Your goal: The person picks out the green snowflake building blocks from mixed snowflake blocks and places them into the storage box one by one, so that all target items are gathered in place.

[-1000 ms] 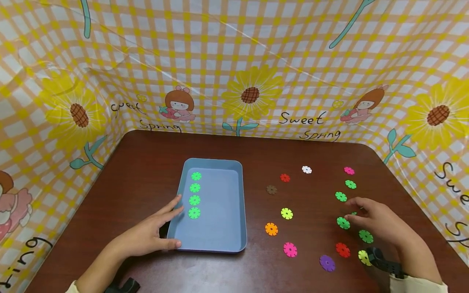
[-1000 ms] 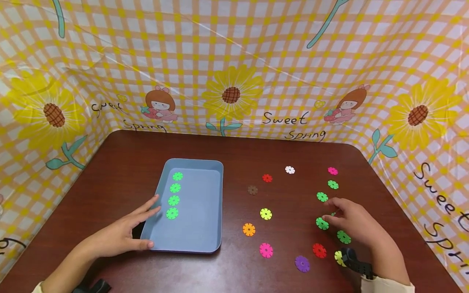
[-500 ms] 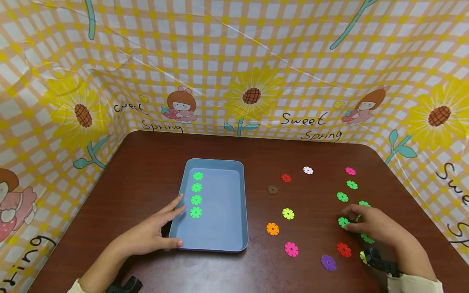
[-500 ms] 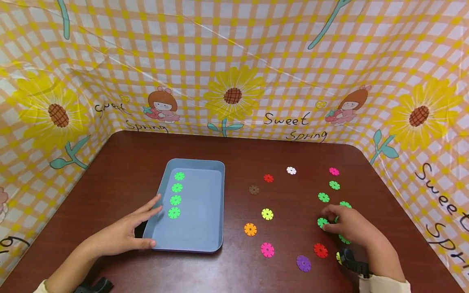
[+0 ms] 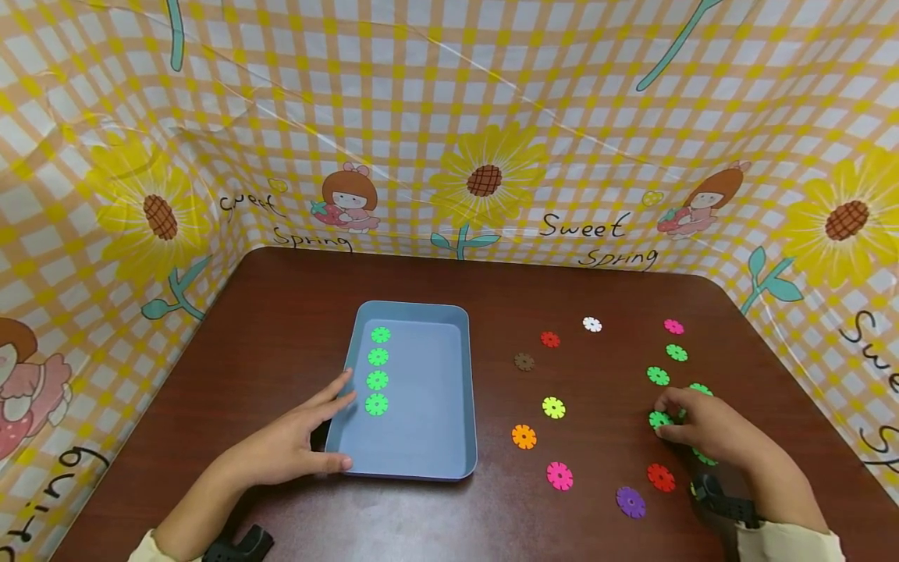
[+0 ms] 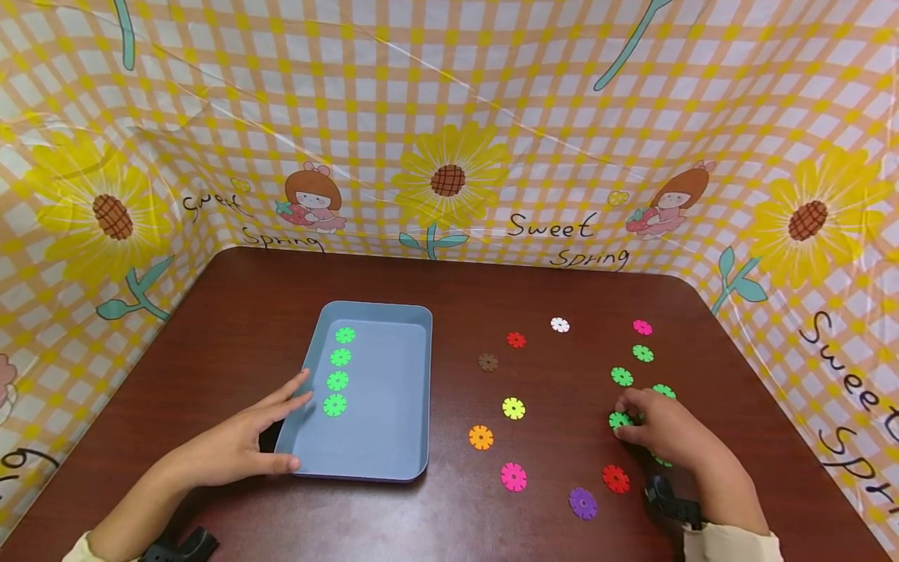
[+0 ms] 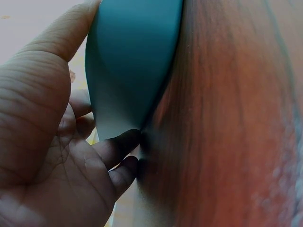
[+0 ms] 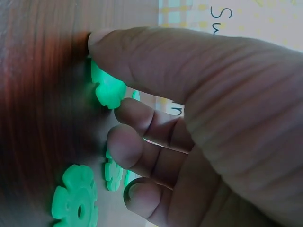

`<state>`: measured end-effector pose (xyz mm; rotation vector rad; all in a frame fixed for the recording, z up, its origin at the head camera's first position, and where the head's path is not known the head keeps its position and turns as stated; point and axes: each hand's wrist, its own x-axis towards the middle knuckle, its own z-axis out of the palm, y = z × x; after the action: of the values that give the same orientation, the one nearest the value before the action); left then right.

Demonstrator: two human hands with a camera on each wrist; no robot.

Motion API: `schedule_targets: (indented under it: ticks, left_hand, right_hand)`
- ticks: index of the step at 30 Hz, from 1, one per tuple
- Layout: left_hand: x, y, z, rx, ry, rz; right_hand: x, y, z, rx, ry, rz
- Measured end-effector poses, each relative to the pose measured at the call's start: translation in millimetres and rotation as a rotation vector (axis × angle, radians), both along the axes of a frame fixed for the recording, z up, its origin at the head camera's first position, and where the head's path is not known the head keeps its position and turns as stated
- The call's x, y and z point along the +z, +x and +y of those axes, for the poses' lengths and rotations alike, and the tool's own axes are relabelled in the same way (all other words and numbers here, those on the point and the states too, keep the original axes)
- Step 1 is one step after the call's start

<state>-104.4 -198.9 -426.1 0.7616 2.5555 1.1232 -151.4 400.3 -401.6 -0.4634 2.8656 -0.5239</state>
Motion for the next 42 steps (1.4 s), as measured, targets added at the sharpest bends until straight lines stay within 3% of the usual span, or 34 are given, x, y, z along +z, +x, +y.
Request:
schedule_targets:
  ticks: [20,34,42]
  left_hand:
    - [1.8,0.7,0.8,0.007,0.0,-0.001]
    - [1.8,0.5,0.9,0.004,-0.006,0.003]
    - [2.3,1.9,1.0,0.009,-0.005,-0.002]
  right_hand:
    - [-5.0,-2.0,-6,0.014,-0.012,0.058]
    - [-5.8,-3.1,-13,0.063,-0.002,0.16]
    - [-4.8,-1.8,-20,0.067,-0.041,0.142]
